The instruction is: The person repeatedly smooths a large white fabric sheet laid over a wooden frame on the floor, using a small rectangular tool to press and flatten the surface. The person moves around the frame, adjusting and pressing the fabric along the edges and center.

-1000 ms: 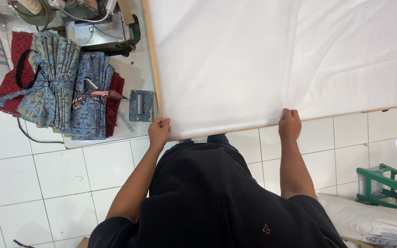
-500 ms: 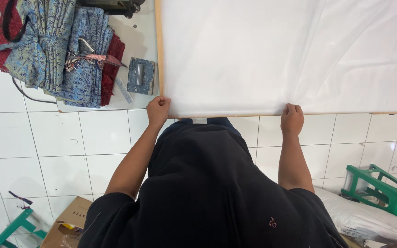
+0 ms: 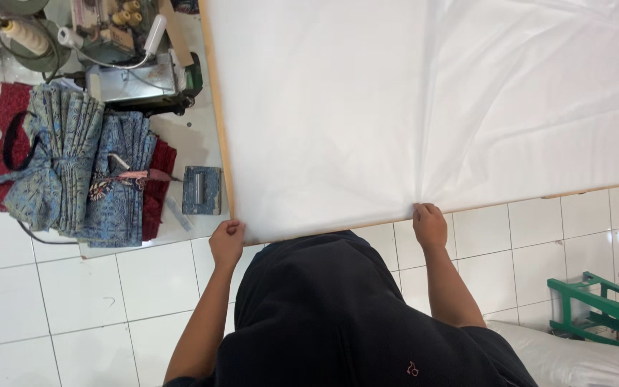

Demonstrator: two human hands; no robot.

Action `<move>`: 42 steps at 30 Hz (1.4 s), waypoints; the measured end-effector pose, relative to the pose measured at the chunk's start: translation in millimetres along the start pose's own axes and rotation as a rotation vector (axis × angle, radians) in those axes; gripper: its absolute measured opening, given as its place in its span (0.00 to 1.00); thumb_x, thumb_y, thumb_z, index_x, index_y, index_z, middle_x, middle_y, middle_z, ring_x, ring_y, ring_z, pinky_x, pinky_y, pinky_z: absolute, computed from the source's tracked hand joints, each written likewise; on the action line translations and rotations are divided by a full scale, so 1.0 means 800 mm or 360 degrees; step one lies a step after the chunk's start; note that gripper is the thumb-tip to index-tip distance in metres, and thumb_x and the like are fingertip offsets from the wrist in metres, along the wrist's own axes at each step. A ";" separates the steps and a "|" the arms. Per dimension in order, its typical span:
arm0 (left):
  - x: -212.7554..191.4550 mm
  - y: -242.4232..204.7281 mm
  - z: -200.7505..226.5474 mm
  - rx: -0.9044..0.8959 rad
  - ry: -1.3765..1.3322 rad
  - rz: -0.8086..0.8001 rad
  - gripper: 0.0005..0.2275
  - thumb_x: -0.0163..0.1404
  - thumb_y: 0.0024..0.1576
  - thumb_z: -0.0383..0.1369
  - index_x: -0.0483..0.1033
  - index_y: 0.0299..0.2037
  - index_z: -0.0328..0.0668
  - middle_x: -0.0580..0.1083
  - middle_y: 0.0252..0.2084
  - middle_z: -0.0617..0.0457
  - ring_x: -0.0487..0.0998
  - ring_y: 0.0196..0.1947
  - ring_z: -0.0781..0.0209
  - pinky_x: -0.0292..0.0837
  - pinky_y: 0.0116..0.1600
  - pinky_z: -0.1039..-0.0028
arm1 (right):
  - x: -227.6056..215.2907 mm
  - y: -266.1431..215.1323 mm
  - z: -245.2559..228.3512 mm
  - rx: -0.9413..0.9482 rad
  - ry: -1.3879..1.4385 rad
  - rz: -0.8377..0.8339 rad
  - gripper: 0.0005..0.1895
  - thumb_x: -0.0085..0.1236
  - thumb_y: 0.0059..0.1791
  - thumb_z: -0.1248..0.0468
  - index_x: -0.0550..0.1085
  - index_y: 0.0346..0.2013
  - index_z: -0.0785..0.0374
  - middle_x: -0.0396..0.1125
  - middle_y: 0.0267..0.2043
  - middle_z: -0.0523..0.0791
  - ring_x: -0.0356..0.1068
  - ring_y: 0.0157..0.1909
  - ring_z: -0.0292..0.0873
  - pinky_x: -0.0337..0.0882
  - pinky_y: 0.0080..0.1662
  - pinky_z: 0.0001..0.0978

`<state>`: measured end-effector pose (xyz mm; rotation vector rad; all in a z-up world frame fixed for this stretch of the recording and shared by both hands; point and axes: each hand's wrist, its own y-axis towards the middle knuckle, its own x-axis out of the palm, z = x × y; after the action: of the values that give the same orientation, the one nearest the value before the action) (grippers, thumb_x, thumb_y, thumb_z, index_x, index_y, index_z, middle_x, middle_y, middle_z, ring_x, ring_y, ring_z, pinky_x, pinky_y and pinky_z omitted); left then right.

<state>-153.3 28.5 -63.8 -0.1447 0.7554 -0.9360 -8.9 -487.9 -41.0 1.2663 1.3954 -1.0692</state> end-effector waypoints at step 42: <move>0.008 -0.018 -0.010 0.0088 -0.0323 0.0070 0.11 0.61 0.51 0.24 0.76 0.42 0.36 0.78 0.31 0.53 0.81 0.31 0.66 0.78 0.41 0.76 | -0.009 0.011 0.044 -0.0542 -0.0131 -0.0095 0.05 0.59 0.51 0.67 0.81 0.41 0.57 0.75 0.45 0.44 0.73 0.49 0.48 0.75 0.47 0.41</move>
<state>-165.7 16.0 -66.9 -0.1712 0.5431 -0.8844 2.9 -523.0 -40.1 0.9297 1.4858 -0.8673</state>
